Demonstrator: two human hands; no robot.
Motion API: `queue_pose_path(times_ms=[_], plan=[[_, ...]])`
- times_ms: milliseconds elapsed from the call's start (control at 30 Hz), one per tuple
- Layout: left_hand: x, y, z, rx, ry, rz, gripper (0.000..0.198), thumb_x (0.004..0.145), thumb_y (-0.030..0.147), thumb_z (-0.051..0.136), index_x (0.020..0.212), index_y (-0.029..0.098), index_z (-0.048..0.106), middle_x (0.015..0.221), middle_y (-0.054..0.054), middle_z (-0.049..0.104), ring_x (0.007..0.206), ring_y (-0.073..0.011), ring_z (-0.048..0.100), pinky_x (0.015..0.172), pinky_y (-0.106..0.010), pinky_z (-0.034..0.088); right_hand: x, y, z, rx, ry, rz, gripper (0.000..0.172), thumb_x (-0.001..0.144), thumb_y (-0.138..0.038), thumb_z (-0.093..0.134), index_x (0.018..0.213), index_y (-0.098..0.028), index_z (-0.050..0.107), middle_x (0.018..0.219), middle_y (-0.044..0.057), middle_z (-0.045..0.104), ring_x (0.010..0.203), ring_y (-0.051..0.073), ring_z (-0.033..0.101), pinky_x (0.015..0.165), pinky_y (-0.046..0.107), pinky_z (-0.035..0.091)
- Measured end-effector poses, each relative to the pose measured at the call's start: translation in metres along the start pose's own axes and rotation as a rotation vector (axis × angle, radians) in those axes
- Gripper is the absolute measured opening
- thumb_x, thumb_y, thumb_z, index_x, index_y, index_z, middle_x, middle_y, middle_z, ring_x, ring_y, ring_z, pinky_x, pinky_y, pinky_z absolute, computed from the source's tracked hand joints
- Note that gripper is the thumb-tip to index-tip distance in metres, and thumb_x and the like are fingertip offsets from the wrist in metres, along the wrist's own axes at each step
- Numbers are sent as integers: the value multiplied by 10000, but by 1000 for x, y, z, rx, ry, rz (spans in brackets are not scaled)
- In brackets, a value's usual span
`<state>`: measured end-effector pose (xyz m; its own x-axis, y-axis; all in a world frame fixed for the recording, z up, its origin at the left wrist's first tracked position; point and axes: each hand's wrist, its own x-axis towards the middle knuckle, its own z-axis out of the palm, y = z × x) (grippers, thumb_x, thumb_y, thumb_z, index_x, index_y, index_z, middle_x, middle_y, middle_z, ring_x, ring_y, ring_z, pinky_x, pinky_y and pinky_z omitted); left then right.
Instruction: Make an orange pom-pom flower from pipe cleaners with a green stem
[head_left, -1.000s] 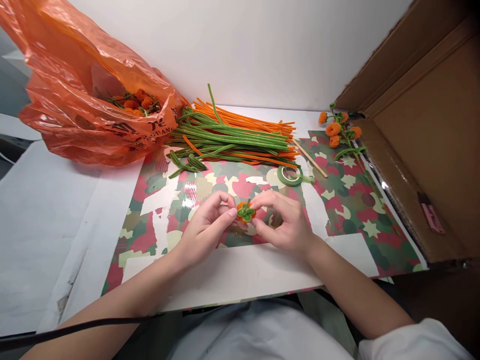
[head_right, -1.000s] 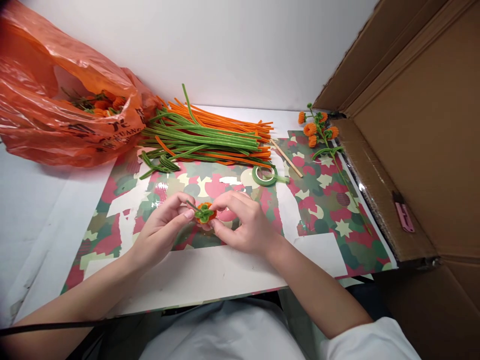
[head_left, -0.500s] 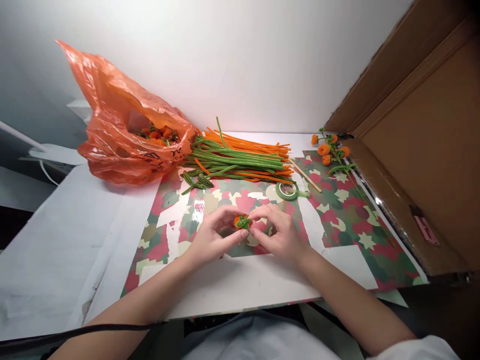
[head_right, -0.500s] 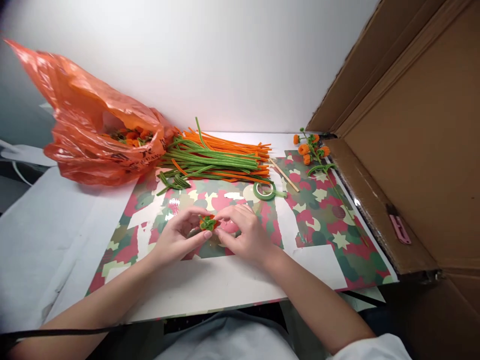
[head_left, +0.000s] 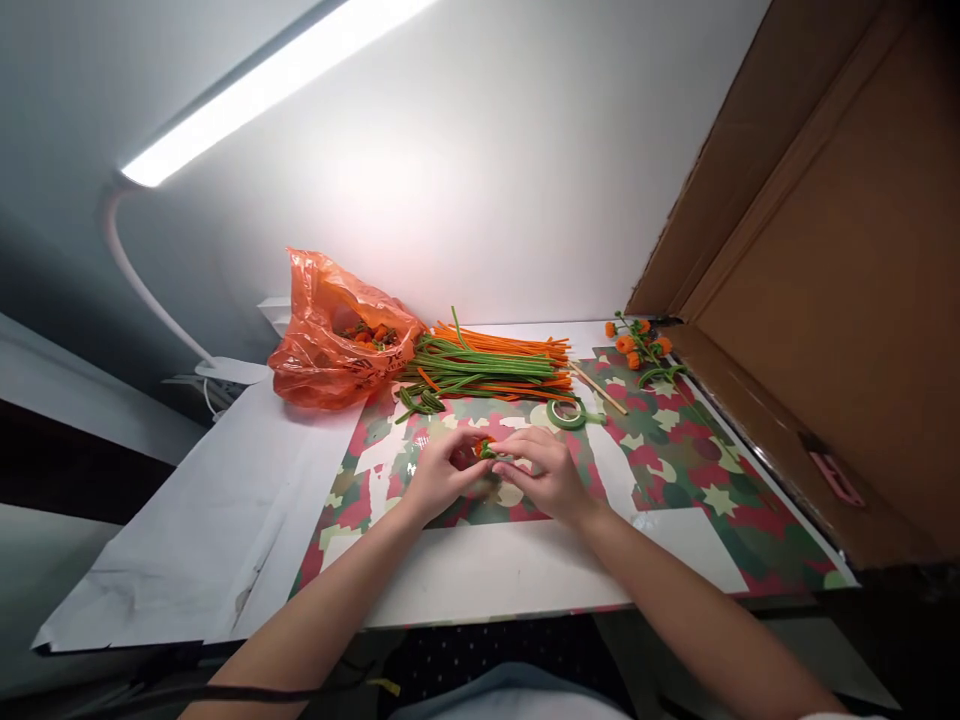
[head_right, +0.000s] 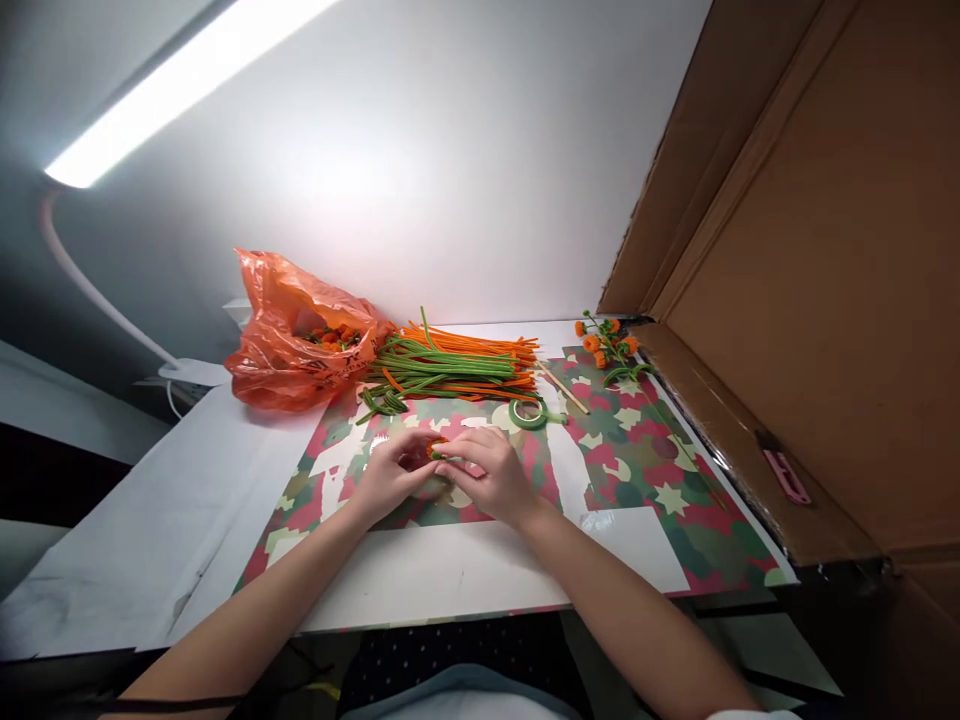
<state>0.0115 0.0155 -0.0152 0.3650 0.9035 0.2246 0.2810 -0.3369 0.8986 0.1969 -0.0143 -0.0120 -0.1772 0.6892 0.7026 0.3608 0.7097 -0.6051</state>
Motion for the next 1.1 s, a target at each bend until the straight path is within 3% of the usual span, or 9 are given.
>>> queue_pose_path(times_ms=[133, 200, 267, 367, 600, 800, 1100], plan=[[0, -1, 2, 14, -5, 35, 266, 780, 302, 681, 1009, 170, 648, 710, 2, 657, 532, -92, 531, 467, -187, 390, 3, 0, 0, 52, 30, 47, 76, 854, -224, 646, 908, -237, 697, 839, 35, 723, 781, 182, 655, 737, 347, 500], [-1, -2, 2, 15, 4, 54, 272, 790, 295, 668, 1033, 175, 642, 723, 2, 657, 527, -86, 524, 455, -181, 380, 4, 0, 0, 56, 18, 101, 135, 823, -233, 670, 958, -231, 681, 907, 45, 721, 796, 182, 649, 739, 338, 517], [-2, -1, 2, 12, 16, 74, 269, 794, 281, 657, 1042, 179, 636, 751, -6, 663, 556, -93, 548, 464, -179, 399, 5, 0, 0, 29, 9, 155, 149, 824, -223, 650, 972, -221, 660, 933, 50, 706, 784, 175, 635, 720, 325, 524], [-3, 0, 3, 2, 28, 105, 249, 794, 250, 637, 1034, 180, 636, 822, -30, 686, 645, -116, 606, 518, -192, 469, 4, 2, 3, -21, 10, 199, 37, 827, -192, 622, 859, -208, 629, 832, 34, 672, 755, 172, 617, 692, 306, 510], [-5, -1, 4, -11, 48, 171, 247, 786, 202, 631, 1029, 176, 667, 959, -73, 721, 792, -164, 685, 699, -282, 578, 3, 3, 7, -168, -136, 208, 80, 826, -183, 593, 759, -205, 556, 756, 13, 625, 726, 172, 576, 697, 304, 437], [-7, -2, 3, -10, 79, 190, 243, 777, 186, 628, 1012, 165, 687, 975, -88, 722, 862, -194, 690, 714, -301, 601, 2, 0, 7, -290, -244, 190, 154, 881, -224, 513, 734, -191, 545, 714, 19, 619, 713, 179, 545, 772, 350, 345], [-10, 6, 6, -37, 71, 188, 263, 823, 190, 596, 1063, 167, 700, 981, -87, 731, 834, -173, 695, 693, -274, 612, 5, -5, 7, -231, -201, 201, 224, 839, -232, 496, 620, -201, 465, 579, -31, 529, 582, 131, 488, 725, 312, 354]])
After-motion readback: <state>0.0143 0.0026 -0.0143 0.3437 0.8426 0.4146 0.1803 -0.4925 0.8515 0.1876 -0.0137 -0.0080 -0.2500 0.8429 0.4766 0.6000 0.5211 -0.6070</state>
